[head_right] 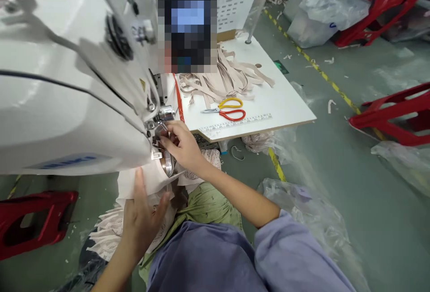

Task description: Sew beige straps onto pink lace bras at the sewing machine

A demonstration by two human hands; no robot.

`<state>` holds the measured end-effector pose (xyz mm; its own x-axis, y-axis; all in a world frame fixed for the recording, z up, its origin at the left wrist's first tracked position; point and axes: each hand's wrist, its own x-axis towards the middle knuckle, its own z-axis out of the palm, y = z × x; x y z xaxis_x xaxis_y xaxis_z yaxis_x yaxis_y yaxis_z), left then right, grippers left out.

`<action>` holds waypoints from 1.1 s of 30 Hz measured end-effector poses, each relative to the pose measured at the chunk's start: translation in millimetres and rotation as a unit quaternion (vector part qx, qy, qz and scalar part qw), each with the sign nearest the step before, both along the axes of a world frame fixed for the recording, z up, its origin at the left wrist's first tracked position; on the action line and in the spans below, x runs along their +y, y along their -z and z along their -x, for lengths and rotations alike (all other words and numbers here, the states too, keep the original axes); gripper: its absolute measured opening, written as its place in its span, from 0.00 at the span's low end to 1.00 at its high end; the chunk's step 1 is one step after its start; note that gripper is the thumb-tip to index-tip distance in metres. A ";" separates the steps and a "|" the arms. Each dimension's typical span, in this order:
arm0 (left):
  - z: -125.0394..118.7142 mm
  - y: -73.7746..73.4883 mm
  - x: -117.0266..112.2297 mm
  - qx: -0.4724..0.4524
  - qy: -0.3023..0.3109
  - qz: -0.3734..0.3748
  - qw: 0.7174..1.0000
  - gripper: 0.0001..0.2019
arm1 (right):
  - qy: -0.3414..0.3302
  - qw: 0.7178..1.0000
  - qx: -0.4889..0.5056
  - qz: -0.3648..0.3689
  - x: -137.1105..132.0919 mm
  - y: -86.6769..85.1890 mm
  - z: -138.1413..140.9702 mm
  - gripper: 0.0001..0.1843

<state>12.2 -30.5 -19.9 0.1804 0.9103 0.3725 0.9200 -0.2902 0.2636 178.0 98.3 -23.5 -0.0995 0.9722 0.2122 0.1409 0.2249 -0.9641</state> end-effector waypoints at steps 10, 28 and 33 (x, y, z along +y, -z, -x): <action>-1.0 -4.6 0.3 0.008 0.022 0.033 0.999 0.44 | 0.051 0.993 0.093 0.056 -27.9 27.6 -15.5 0.09; -9.1 -6.1 2.2 0.008 0.061 0.021 0.998 0.44 | 0.002 1.000 0.030 0.003 -66.8 16.2 -19.9 0.11; -9.5 -3.4 -0.2 0.009 0.052 0.018 0.998 0.44 | 0.001 1.000 0.005 0.014 -71.5 16.2 -17.3 0.13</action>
<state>21.7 -30.8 -16.6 0.2805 0.8990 0.3363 0.8900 -0.3748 0.2596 195.3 26.9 -39.7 -0.0954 0.9778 0.1864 0.1326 0.1981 -0.9712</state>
